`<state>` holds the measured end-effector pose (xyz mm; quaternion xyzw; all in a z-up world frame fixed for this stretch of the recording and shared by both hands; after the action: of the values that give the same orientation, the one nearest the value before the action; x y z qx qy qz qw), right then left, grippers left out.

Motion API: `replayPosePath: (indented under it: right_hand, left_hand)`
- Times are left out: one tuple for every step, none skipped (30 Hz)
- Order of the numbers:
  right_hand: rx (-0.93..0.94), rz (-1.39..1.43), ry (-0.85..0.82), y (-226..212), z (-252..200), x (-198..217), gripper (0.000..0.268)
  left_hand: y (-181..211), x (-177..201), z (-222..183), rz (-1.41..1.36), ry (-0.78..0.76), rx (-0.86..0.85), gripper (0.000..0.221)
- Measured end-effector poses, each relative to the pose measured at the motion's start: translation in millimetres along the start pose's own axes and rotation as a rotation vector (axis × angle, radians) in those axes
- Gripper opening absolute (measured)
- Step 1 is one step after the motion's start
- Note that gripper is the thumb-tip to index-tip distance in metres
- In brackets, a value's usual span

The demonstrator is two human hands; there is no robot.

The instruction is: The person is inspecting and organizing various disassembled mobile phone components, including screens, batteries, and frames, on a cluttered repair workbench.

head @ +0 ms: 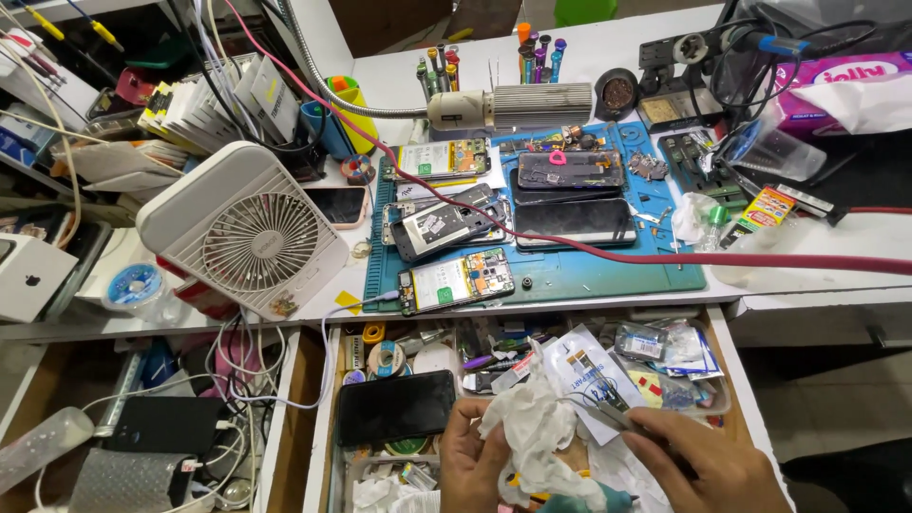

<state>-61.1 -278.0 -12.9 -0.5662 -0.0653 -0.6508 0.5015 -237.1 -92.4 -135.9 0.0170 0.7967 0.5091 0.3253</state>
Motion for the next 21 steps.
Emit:
replayPosePath:
  right_hand:
    - [-0.002, -0.001, 0.003, -3.9, 0.8, 5.1, 0.024]
    - [0.009, 0.007, -0.009, -9.2, 1.7, 8.7, 0.026]
    - [0.021, 0.015, -0.021, -14.8, 2.6, 12.0, 0.027]
    - [0.020, 0.014, -0.020, -17.3, 1.0, 10.6, 0.027]
    - [0.085, 0.003, 0.039, -26.2, -0.4, 14.9, 0.022]
    - [0.149, -0.009, 0.097, -35.3, -2.5, 19.1, 0.018]
    - [0.151, -0.009, 0.098, -34.8, -12.1, 9.4, 0.018]
    - [0.013, 0.023, -0.018, -20.1, -20.1, -12.1, 0.017]
    - [-0.126, 0.054, -0.134, -5.3, -31.4, -33.8, 0.017]
    - [-0.126, 0.053, -0.132, -4.9, -35.1, -39.4, 0.017]
    - [-0.194, 0.096, -0.161, 1.6, -40.6, -48.4, 0.013]
    - [-0.261, 0.139, -0.190, 8.3, -46.5, -57.7, 0.010]
    - [-0.266, 0.139, -0.189, 10.1, -46.9, -59.5, 0.010]
    - [-0.393, 0.093, -0.293, 23.4, -53.5, -71.2, 0.012]
    - [-0.525, 0.051, -0.398, 35.4, -64.2, -81.6, 0.014]
    - [-0.533, 0.052, -0.400, 48.6, -65.6, -84.0, 0.014]
    - [-0.476, 0.074, -0.402, 56.4, -61.9, -87.6, 0.020]
    - [-0.419, 0.096, -0.404, 63.5, -58.5, -90.9, 0.028]
    - [-0.421, 0.095, -0.407, 68.6, -58.6, -88.8, 0.028]
    - [-0.437, 0.096, -0.350, 75.2, -57.3, -81.4, 0.029]
    - [-0.447, 0.097, -0.292, 81.7, -53.5, -74.6, 0.030]
  left_hand:
    - [-6.1, -0.5, 1.0, 0.001, -0.004, 0.000, 0.030]
    - [-7.6, -0.6, 2.0, -0.028, -0.004, -0.045, 0.032]
    - [-9.0, -0.2, 2.6, -0.058, -0.004, -0.090, 0.035]
    - [-9.9, -3.6, 1.1, -0.058, -0.007, -0.089, 0.035]
    - [-7.4, -10.1, -1.0, -0.040, -0.038, -0.122, 0.044]
    - [-4.9, -16.6, -3.3, -0.023, -0.069, -0.156, 0.053]
    - [-6.0, -18.3, -4.4, -0.024, -0.070, -0.158, 0.053]
    - [9.8, -26.9, -10.5, 0.054, -0.130, -0.341, 0.035]
    - [23.3, -36.8, -19.8, 0.133, -0.190, -0.524, 0.019]
    - [35.1, -42.0, -23.6, 0.132, -0.192, -0.525, 0.019]
    - [61.8, -49.0, -38.6, 0.344, -0.129, -0.735, 0.015]
    - [84.6, -59.2, -56.0, 0.557, -0.058, -0.942, 0.010]
    - [86.0, -57.6, -55.1, 0.558, -0.062, -0.939, 0.010]
    - [82.1, -52.2, -46.7, 0.543, -0.051, -0.842, 0.012]
    - [77.8, -45.9, -39.9, 0.531, -0.039, -0.741, 0.014]
    - [75.6, -38.6, -35.4, 0.536, -0.043, -0.735, 0.014]
    - [77.3, -15.8, -30.4, 0.469, 0.105, -0.723, 0.010]
    - [77.7, 7.5, -27.4, 0.400, 0.253, -0.709, 0.008]
    - [81.0, 13.2, -24.1, 0.401, 0.254, -0.706, 0.008]
    - [85.4, 20.4, -21.9, 0.444, 0.289, -0.707, 0.013]
    - [90.4, 27.5, -18.9, 0.485, 0.328, -0.713, 0.020]
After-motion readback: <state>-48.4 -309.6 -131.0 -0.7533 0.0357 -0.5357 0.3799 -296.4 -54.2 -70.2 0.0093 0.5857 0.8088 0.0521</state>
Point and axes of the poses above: each hand's wrist, its own z-axis towards the middle knuckle, its own x-axis out of the back of the hand, y = z × x, the point moved 10 cm from there along z, towards the middle knuckle, and after that the axes turned 7 degrees about -z, right-handed, at the moved point
